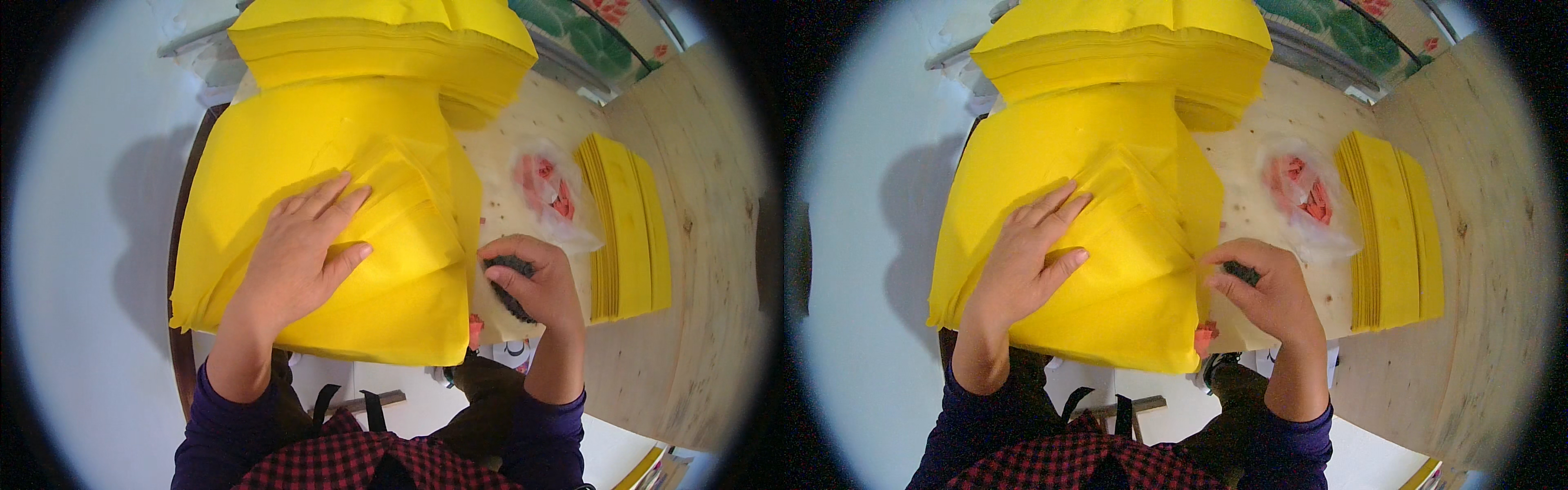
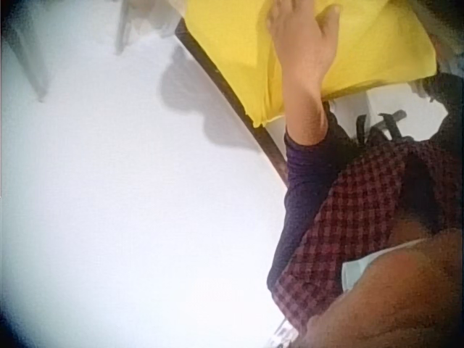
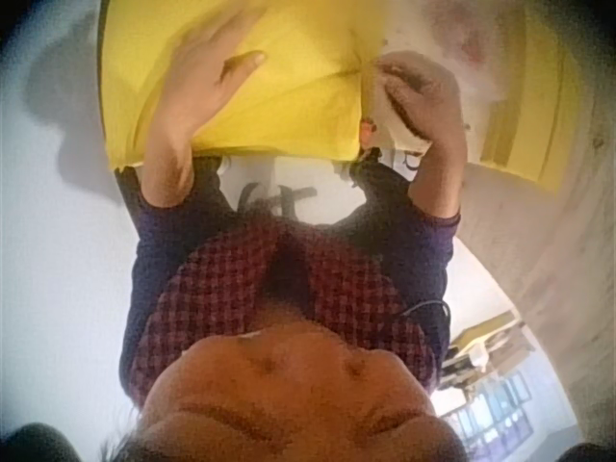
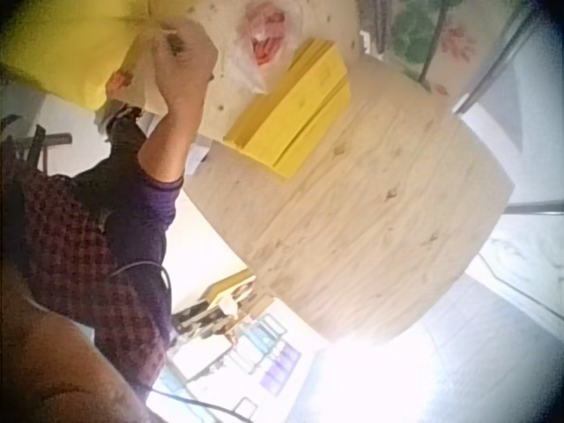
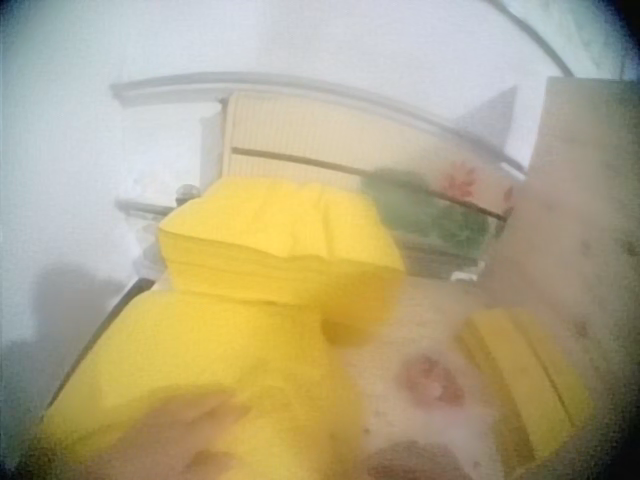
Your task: The person folds yellow sheets of packing material on a wooden table, aligning edges and creasing folds. They repeatedly pick up, fold, and restack the sheets, occasionally using a small pink tool to assist with alignment.
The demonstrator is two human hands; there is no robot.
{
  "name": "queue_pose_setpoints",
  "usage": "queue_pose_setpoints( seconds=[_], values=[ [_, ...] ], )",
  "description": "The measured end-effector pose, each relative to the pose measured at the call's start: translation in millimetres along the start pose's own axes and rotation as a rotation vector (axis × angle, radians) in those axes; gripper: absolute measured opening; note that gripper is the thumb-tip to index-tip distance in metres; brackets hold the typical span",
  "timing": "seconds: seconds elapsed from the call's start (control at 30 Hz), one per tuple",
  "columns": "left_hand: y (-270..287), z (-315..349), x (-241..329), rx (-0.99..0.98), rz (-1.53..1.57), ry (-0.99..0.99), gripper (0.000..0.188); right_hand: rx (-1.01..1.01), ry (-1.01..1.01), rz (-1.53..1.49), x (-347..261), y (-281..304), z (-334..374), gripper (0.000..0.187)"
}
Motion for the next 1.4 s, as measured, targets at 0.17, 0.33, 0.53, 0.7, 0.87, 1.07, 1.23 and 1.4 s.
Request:
queue_pose_setpoints(
  seconds=[0.17,0.33,0.53,0.7,0.87,1.07,1.23,1.4],
  values=[
    [-2.8,1.1,1.1,0.007,-0.039,0.004,0.057,0.056,-0.06,-0.014,9.8,4.9,5.3,0.016],
    [-3.1,2.8,-2.5,0.006,-0.026,-0.002,0.057,0.063,-0.078,-0.045,13.2,7.8,14.7,0.013],
    [-4.0,1.3,-7.1,0.016,-0.042,-0.068,0.056,0.07,-0.027,-0.056,19.9,12.2,22.4,0.015],
    [-4.8,-2.0,-7.8,0.022,-0.045,-0.115,0.056,0.038,0.006,-0.108,22.4,17.8,26.3,0.015],
    [-8.4,-0.6,-7.5,0.039,-0.058,-0.098,0.056,0.002,-0.023,-0.146,22.0,16.6,31.5,0.015],
    [-7.8,5.2,1.1,0.064,-0.175,-0.099,0.056,-0.008,0.061,-0.09,28.9,18.5,33.8,0.016],
    [-13.4,6.8,5.4,0.115,-0.206,-0.074,0.058,-0.029,0.067,-0.113,34.8,18.6,37.9,0.02],
    [-25.7,15.3,8.4,0.198,-0.294,-0.022,0.059,-0.016,0.105,-0.119,36.0,24.4,42.3,0.021]
  ],
)
Point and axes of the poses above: each hand's wrist, its own z-axis away from the middle knuckle, its own y-axis out of the back of the hand, x = y × z, the point moved 1 cm from there along -z, towards the middle knuckle, and after that the axes turned 13 degrees about z, right-handed, at the moved point
